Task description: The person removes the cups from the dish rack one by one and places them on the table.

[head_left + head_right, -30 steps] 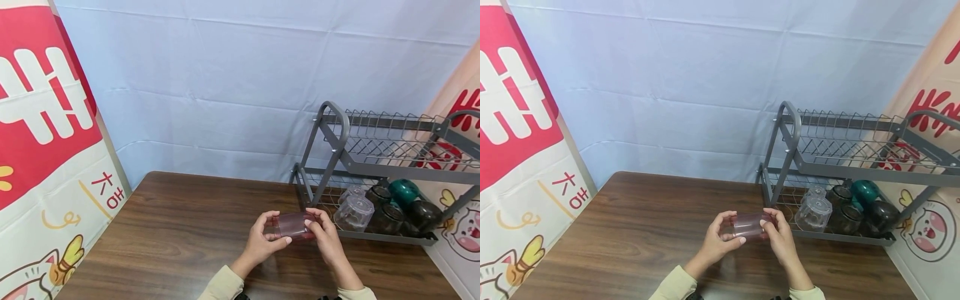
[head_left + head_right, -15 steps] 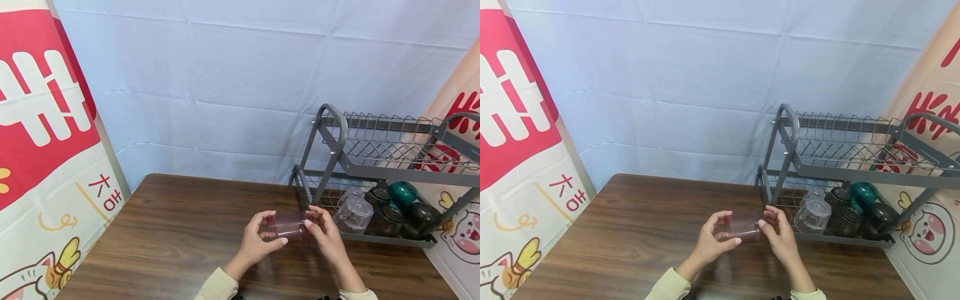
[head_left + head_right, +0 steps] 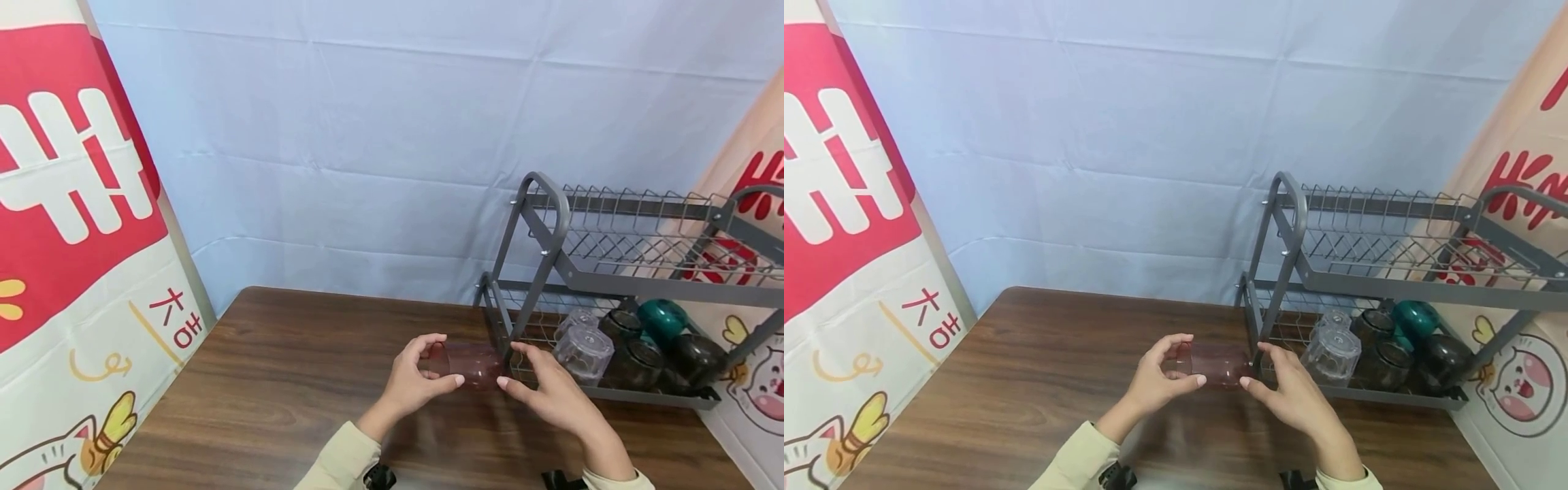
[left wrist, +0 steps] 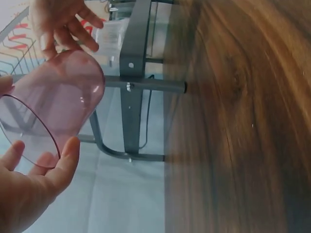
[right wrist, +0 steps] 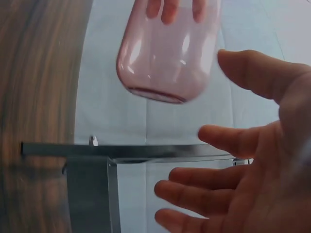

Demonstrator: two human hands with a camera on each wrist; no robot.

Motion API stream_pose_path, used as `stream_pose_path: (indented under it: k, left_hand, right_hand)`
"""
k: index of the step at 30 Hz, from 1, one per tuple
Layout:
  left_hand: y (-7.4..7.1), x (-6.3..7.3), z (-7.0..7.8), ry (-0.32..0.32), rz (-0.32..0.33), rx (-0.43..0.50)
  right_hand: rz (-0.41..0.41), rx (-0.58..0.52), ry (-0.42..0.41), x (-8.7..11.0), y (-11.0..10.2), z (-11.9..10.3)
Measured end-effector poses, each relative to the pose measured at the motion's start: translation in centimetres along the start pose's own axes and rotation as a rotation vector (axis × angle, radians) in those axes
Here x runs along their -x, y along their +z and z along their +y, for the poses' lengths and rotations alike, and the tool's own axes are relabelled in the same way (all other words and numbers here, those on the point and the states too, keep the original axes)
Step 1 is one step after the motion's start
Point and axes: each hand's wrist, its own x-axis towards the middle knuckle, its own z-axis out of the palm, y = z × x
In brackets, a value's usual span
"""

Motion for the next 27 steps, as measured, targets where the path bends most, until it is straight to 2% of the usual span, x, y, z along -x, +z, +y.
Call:
stream_pose_path:
  k: [6, 11, 14, 18, 22, 27]
  left_hand:
    - [-0.1, -1.5, -3.7, 0.024, 0.020, -0.120]
    - [-0.7, -2.3, -3.9, 0.075, 0.002, -0.226]
    - [-1.0, -2.6, -4.2, 0.091, -0.010, -0.319]
    - [-1.5, -3.0, -4.7, 0.060, -0.011, -0.424]
    - [-2.0, -3.5, -4.8, 0.020, -0.006, -0.459]
    - [-2.3, -4.1, -4.9, 0.012, 0.004, -0.511]
  right_hand:
    - [-0.093, 0.114, -0.004, 0.2, -0.6, 0.9]
    - [-0.136, 0.216, -0.010, -0.2, -1.3, 1.1]
    - [-0.153, 0.266, 0.020, -0.2, -1.7, 1.2]
    - [-0.180, 0.311, 0.077, -0.2, -2.4, 1.2]
    - [-0.177, 0.337, 0.105, -0.3, -3.0, 1.2]
    - [-0.169, 0.363, 0.139, -0.3, -3.7, 1.2]
